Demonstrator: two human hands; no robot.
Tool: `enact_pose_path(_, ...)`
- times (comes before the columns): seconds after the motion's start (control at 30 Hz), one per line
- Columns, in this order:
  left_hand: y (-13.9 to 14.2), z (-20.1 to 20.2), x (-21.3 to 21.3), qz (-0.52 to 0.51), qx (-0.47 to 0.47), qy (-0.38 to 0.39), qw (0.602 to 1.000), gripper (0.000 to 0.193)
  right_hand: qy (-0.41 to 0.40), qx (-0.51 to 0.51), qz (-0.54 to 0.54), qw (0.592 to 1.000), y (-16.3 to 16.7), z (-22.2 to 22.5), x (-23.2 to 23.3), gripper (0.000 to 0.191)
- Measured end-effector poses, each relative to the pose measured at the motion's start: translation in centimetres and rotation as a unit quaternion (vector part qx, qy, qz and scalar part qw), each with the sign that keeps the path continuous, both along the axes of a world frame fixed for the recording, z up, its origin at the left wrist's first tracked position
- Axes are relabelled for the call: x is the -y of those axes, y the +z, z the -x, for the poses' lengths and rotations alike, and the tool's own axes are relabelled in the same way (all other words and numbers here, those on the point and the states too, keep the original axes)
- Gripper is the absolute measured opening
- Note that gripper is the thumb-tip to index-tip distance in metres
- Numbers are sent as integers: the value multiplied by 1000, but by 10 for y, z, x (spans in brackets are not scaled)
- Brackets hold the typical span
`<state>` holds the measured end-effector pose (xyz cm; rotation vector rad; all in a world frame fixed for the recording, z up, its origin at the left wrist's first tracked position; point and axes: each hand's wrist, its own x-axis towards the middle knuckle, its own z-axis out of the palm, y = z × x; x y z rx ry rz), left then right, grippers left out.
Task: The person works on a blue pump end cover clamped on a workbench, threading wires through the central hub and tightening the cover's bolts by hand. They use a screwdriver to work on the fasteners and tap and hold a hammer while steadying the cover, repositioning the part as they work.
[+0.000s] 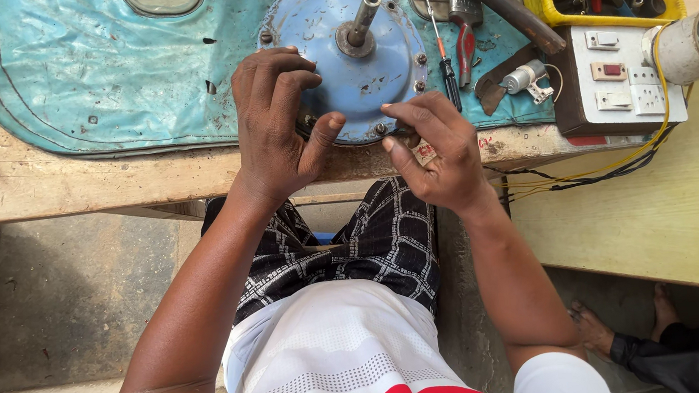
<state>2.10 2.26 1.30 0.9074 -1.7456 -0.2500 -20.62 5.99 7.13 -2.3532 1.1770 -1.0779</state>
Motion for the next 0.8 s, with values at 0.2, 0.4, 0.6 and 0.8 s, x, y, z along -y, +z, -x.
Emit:
enact_pose_path(0.2,13,-2,-2,44,106,-59,992,65,-77,8,45,996,-20,-8,-5,16)
enact_pose_path(0.4,12,2,-3,22,176,-32,984,72,-75,49,4,996,-24,-8,-1,10)
enact_pose_path(0.6,3,5,-1,28,180,-30,983,74,-86,44,32,995,-21,-11,-7,17)
enact_pose_path(0.8,2,7,-4,49,203,-8,978,60,-114,70,35,990,-30,-15,-5,8)
